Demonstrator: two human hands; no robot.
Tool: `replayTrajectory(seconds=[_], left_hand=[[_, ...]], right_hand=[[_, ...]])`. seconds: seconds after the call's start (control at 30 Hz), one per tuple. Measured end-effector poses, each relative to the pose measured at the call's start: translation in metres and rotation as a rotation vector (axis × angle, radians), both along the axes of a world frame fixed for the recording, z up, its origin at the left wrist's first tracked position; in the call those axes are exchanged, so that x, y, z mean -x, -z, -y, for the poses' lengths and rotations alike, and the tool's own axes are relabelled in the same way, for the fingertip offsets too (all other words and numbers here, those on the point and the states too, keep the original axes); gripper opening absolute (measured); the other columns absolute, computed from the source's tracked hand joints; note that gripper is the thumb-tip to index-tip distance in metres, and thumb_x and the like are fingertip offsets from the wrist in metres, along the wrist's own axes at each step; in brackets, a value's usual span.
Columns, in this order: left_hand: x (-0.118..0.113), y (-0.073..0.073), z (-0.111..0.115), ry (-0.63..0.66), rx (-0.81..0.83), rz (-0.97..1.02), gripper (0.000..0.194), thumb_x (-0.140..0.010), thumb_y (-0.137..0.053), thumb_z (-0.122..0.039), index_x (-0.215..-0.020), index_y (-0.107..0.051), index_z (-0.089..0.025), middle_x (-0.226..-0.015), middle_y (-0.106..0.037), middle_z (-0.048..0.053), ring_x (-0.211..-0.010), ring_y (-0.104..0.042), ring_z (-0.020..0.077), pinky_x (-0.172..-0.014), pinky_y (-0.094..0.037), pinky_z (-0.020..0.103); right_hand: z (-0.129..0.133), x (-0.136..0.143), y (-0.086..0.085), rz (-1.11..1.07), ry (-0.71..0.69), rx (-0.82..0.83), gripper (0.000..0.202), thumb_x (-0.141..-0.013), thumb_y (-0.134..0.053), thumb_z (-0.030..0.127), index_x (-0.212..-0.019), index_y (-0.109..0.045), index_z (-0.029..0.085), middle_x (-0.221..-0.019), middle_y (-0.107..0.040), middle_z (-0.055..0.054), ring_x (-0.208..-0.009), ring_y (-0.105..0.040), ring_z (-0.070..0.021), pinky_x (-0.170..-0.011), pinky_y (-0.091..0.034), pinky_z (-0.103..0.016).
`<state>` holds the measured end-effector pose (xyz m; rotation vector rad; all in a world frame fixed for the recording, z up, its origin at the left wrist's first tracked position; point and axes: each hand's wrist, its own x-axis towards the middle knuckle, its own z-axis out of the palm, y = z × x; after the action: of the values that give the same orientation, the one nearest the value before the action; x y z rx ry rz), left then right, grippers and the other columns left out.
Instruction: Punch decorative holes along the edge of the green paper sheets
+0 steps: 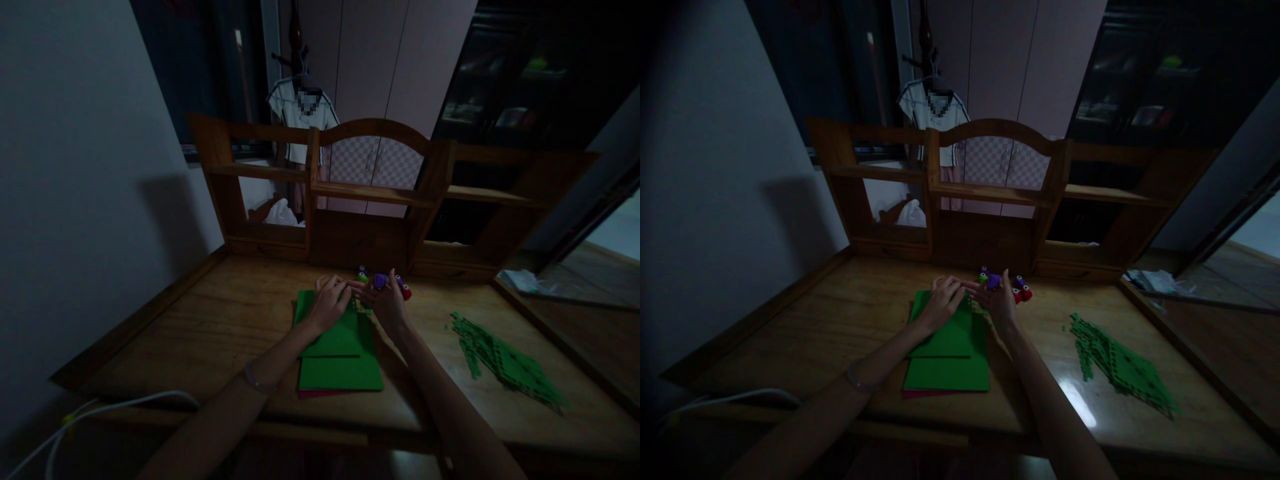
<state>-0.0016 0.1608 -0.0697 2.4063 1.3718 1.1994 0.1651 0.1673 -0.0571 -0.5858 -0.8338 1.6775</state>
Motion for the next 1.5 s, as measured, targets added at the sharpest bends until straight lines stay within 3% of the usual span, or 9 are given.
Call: replayTrajectory(seconds=[0.17, 0.4, 0.93, 1.5], left_hand=[[0.001, -0.002, 0.001, 0.004, 0.012, -0.004, 0.028, -0.094, -0.031, -0.03, -0.095, -0.058, -0.02, -0.098, -0.056, 0.003, -0.102, -0.049, 0.0157, -0.104, -0.02, 0.041], [0.002, -0.001, 0.0, 0.01, 0.021, -0.006, 0.026, -0.086, -0.036, -0.016, -0.102, -0.056, -0.022, -0.102, -0.056, 0.003, -0.105, -0.049, 0.0169, -0.106, -0.017, 0.042], [0.001, 0.005, -0.006, -0.024, -0.007, -0.024, 0.05, -0.066, -0.039, -0.001, -0.11, -0.052, -0.022, -0.101, -0.056, 0.004, -0.104, -0.05, 0.0191, -0.107, -0.02, 0.043], [0.002, 0.008, -0.008, -0.033, -0.029, -0.011, 0.048, -0.069, -0.039, -0.001, -0.11, -0.051, -0.023, -0.102, -0.057, 0.004, -0.106, -0.049, 0.0177, -0.108, -0.019, 0.04]], right_hand=[[0.002, 0.001, -0.002, -0.011, 0.015, 0.019, 0.052, -0.087, -0.031, 0.065, -0.071, -0.052, 0.02, -0.084, -0.069, -0.012, -0.089, -0.066, -0.026, -0.077, -0.053, -0.04], [-0.001, -0.003, 0.001, -0.014, 0.045, 0.025, 0.053, -0.088, -0.028, 0.064, -0.069, -0.052, 0.02, -0.082, -0.069, -0.01, -0.088, -0.066, -0.0256, -0.073, -0.054, -0.04], [-0.002, -0.007, 0.006, 0.031, 0.15, -0.026, 0.054, -0.087, -0.031, 0.065, -0.069, -0.054, 0.02, -0.069, -0.066, -0.009, -0.059, -0.062, -0.0199, -0.061, -0.053, -0.034], [-0.001, -0.004, 0.004, 0.005, 0.174, -0.01, 0.051, -0.087, -0.033, 0.064, -0.068, -0.053, 0.021, -0.061, -0.062, -0.006, -0.063, -0.064, -0.0214, -0.058, -0.053, -0.034]])
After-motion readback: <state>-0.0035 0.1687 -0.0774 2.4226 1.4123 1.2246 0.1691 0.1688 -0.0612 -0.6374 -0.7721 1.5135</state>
